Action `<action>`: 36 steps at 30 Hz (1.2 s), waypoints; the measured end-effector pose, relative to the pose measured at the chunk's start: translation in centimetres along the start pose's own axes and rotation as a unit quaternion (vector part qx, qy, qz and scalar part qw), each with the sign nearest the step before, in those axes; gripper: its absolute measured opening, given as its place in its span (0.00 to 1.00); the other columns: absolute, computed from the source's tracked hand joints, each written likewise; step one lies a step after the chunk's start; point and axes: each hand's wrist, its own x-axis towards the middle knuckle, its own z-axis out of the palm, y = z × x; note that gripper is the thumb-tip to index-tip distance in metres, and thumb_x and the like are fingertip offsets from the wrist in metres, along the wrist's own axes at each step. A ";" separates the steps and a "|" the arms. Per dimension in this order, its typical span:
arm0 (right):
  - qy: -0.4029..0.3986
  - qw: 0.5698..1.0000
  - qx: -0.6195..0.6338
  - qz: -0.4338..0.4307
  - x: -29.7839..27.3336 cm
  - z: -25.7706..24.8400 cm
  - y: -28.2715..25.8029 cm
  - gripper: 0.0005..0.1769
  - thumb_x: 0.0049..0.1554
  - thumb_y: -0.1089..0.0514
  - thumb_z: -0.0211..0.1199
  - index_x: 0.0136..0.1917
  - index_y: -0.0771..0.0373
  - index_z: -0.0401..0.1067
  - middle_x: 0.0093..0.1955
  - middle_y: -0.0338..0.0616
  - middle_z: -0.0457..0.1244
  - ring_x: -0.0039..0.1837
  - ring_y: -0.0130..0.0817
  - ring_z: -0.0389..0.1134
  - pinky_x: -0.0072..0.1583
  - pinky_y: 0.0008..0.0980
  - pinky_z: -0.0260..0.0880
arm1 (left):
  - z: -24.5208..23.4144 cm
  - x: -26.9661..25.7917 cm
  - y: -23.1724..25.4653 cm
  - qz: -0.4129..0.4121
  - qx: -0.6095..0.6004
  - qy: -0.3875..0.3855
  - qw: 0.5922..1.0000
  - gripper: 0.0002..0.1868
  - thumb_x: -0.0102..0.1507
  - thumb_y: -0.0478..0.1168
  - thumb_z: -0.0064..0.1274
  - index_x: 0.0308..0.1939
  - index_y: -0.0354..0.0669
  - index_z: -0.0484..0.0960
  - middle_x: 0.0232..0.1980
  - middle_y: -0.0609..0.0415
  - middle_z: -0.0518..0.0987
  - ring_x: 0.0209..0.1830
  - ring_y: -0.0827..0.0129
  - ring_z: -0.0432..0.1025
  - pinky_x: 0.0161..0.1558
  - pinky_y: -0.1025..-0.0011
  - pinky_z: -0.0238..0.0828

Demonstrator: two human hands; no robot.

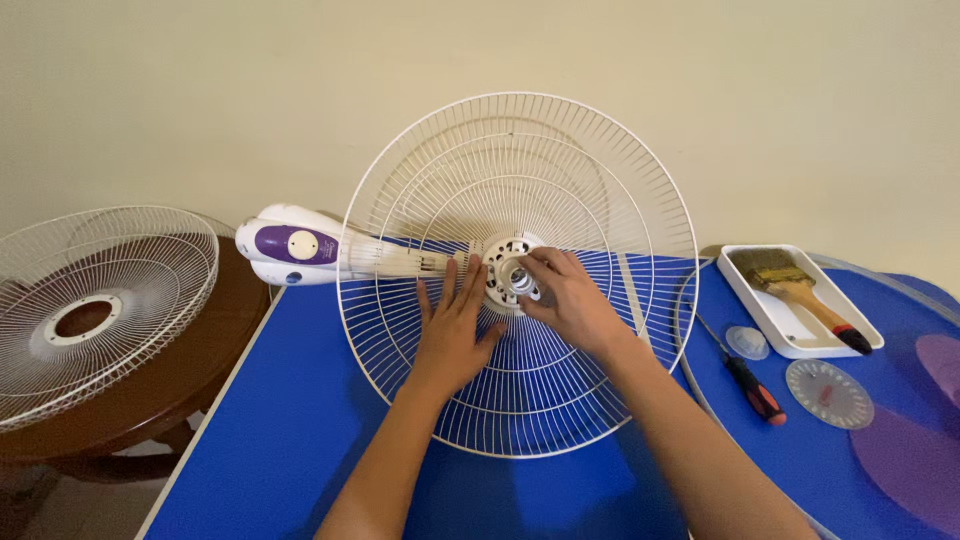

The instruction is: The person removes the front grill and fan blades from a standing fan, then uses a screwdriver to loosen the motor housing screws. The fan parts are placed on a nearby table.

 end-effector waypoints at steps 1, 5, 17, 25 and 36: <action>-0.011 1.000 0.002 -0.014 0.2 -0.5 0.0 0.33 0.51 0.54 0.71 0.68 0.65 0.70 0.68 0.51 0.60 0.68 0.48 0.62 0.69 0.43 0.63 | 0.0 0.0 0.0 0.005 0.000 0.005 1.000 0.49 0.62 0.57 0.55 0.80 0.48 0.47 0.84 0.56 0.45 0.84 0.56 0.32 0.75 0.38 0.15; -0.047 0.999 -0.005 -0.004 0.8 -1.8 -0.7 0.38 0.48 0.52 0.72 0.69 0.66 0.68 0.67 0.55 0.59 0.66 0.49 0.63 0.67 0.41 0.66 | 0.0 -0.1 0.0 0.000 -0.003 -0.001 1.000 0.49 0.62 0.57 0.55 0.80 0.49 0.47 0.84 0.56 0.46 0.84 0.55 0.32 0.75 0.38 0.16; 0.147 0.977 -0.015 0.151 -0.2 3.1 -3.2 0.36 0.51 0.46 0.75 0.61 0.75 0.69 0.55 0.57 0.63 0.58 0.51 0.66 0.60 0.45 0.67 | -0.5 -0.2 0.3 0.008 -0.014 0.019 1.000 0.49 0.61 0.56 0.58 0.79 0.47 0.50 0.83 0.54 0.48 0.84 0.54 0.34 0.75 0.37 0.18; 0.066 0.984 0.086 0.138 -1.1 2.6 -0.6 0.31 0.52 0.50 0.71 0.68 0.57 0.72 0.71 0.57 0.52 0.62 0.48 0.62 0.62 0.40 0.70 | -0.4 0.2 0.1 -0.001 -0.001 -0.001 1.000 0.49 0.61 0.56 0.57 0.79 0.47 0.49 0.84 0.55 0.46 0.84 0.55 0.32 0.75 0.37 0.16; 0.134 0.970 0.071 0.193 -0.6 2.0 -3.1 0.41 0.44 0.46 0.79 0.61 0.75 0.69 0.64 0.60 0.57 0.63 0.52 0.64 0.63 0.42 0.69 | -0.6 -0.1 0.2 0.005 -0.015 0.008 1.000 0.51 0.60 0.53 0.60 0.80 0.47 0.49 0.84 0.55 0.46 0.84 0.54 0.32 0.75 0.37 0.17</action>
